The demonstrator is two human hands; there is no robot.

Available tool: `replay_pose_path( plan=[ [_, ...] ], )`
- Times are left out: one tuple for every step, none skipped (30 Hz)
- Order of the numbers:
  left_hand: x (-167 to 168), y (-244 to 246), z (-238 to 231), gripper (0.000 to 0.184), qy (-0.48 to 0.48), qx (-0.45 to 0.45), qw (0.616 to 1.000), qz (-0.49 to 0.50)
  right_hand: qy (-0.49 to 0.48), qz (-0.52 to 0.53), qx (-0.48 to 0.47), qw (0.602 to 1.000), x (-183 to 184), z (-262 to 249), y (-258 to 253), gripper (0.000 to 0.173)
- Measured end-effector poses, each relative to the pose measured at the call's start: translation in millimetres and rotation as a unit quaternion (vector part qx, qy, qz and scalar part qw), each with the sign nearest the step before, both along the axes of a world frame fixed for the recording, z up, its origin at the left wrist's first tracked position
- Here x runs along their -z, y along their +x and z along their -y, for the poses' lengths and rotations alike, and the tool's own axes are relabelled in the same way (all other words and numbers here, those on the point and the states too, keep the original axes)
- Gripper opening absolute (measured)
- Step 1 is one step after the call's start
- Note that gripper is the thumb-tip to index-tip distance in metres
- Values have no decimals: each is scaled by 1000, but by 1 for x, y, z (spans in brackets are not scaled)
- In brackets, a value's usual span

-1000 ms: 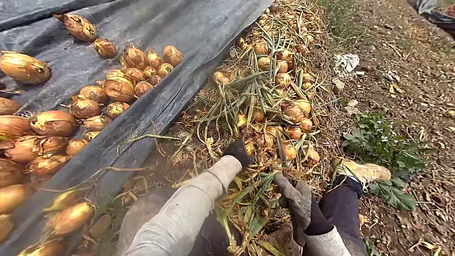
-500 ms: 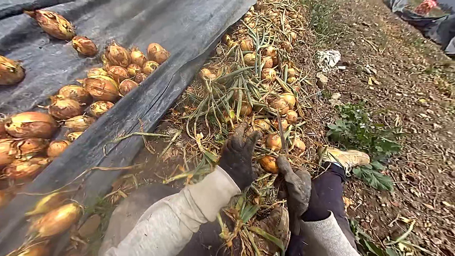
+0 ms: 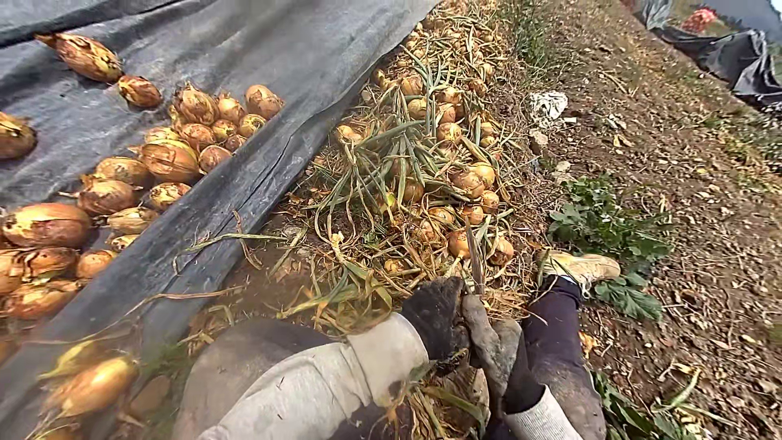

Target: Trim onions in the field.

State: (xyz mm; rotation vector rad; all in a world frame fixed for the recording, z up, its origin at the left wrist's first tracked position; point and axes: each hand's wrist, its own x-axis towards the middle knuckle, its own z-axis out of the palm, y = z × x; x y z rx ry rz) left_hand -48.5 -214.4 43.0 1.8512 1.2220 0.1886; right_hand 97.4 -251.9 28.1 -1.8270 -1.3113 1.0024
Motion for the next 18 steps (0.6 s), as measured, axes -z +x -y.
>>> replay_pose_path(
  plan=[
    [-3,-3,-1,77,-9,22,1000,5,5,23,-12,1000,-3,2,1,40],
    [-5,-6,-1,74,-17,42,999,15,8,37,-34,999,-7,5,2,38],
    [-7,-8,-1,68,-23,58,998,26,9,37,-51,998,-11,6,2,35],
    [-8,-9,0,63,-27,62,997,31,10,25,-59,998,-13,8,0,32],
    [-8,-8,-1,60,-30,65,997,21,6,19,-59,998,-11,9,0,31],
    [-7,-7,-1,58,-28,69,997,-1,-8,26,-55,998,-9,11,0,34],
    [-5,-6,-2,54,-19,72,997,-21,-25,41,-54,997,-8,12,1,40],
    [-3,-5,-3,50,-4,78,996,-39,-35,58,-58,996,-7,14,0,43],
    [-4,-5,-4,46,1,86,995,-55,-39,73,-63,995,-7,16,0,45],
    [-7,-4,-3,44,2,95,993,-66,-32,87,-72,993,-6,18,1,46],
    [-8,-3,-3,44,5,99,992,-74,-20,93,-82,992,-8,20,2,46],
    [-8,-2,-4,45,0,96,992,-82,1,88,-96,992,-14,22,2,43],
    [-3,-3,-8,47,-13,76,992,-96,43,69,-109,991,-26,24,-4,37],
    [8,-8,-17,47,-31,35,991,-122,91,38,-120,988,-45,25,-15,32],
    [28,-17,-31,48,-43,-21,987,-152,123,24,-112,986,-75,25,-32,33],
    [45,-27,-44,53,-53,-72,983,-160,129,21,-81,988,-102,25,-49,31],
    [46,-35,-55,58,-67,-112,981,-140,140,35,-48,988,-116,22,-55,28],
    [34,-42,-61,60,-75,-148,982,-93,138,55,-21,989,-119,18,-55,25]
  ],
)
